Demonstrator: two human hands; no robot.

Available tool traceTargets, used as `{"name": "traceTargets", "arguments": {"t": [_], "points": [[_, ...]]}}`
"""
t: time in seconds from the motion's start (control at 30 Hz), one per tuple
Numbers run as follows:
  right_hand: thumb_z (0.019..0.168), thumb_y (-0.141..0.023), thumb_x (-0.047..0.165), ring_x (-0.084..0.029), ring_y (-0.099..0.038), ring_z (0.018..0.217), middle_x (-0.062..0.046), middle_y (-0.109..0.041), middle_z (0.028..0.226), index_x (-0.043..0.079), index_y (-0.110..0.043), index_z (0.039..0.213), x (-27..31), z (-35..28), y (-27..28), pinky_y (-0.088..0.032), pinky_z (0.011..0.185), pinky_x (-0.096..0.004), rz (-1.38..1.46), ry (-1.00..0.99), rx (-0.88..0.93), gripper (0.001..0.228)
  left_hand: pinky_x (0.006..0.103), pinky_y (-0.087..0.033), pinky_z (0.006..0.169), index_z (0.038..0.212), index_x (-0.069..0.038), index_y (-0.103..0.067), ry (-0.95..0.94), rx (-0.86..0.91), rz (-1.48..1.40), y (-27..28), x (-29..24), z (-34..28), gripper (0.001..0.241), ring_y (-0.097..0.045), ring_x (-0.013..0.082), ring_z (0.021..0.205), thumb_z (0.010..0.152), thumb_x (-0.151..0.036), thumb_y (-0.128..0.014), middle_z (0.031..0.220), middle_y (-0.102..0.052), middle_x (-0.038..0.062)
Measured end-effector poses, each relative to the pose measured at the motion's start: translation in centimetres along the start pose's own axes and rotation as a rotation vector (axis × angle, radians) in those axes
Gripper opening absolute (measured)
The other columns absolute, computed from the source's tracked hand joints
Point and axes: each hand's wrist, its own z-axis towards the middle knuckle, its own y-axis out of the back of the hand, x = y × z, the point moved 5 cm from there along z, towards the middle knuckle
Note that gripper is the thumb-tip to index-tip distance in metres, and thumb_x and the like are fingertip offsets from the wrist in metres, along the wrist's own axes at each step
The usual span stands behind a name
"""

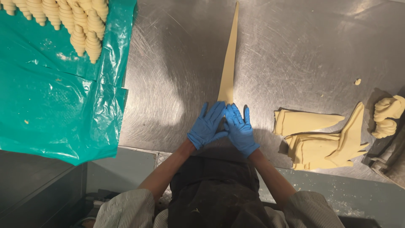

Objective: Rolling triangular pieces of dough into croissant shapes and placing them on a tray.

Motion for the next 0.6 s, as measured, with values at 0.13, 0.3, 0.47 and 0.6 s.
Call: {"name": "traceTargets", "arguments": {"t": [0.13,0.3,0.47,0.6], "points": [[0.097,-0.068,0.016,-0.029,-0.045,0.149,-0.013,-0.053,0.153,0.002,-0.053,0.145,-0.9,0.9,1.1,-0.021,0.129,-0.057,0.112,-0.036,-0.17,0.052,0.061,-0.019,0.125,0.154,0.006,-0.041,-0.011,-0.07,0.011,0.1,0.3,0.2,0.09,-0.032,0.033,0.153,0.094,-0.059,-0.06,0.163,-0.036,0.02],[0.091,-0.077,0.014,-0.029,-0.051,0.141,-0.01,-0.057,0.144,0.014,-0.064,0.121,-2.2,1.9,2.5,-0.03,0.127,-0.052,0.233,-0.006,-0.286,0.033,0.0553,-0.028,0.125,0.146,-0.005,-0.055,0.002,-0.132,0.096,0.3,1.3,1.2,0.059,-0.043,0.0298,0.146,0.094,-0.029,-0.068,0.156,-0.047,0.013],[0.092,-0.078,0.019,-0.034,-0.048,0.141,-0.013,-0.055,0.145,0.012,-0.066,0.121,-2.5,2.6,3.5,-0.031,0.124,-0.054,0.275,0.017,-0.303,0.033,0.0493,-0.036,0.121,0.134,-0.014,-0.063,-0.05,-0.203,0.005,2.3,2.2,2.1,0.043,-0.046,0.0313,0.143,0.093,-0.021,-0.071,0.154,-0.05,0.01],[0.093,-0.078,0.022,-0.033,-0.048,0.142,-0.012,-0.054,0.146,0.015,-0.067,0.117,-3.1,2.8,3.4,-0.034,0.124,-0.054,0.307,0.031,-0.315,0.028,0.0489,-0.037,0.119,0.13,-0.013,-0.064,-0.088,-0.197,0.021,2.6,2.4,2.7,0.04,-0.046,0.0322,0.142,0.092,-0.022,-0.073,0.151,-0.05,0.012]]}}
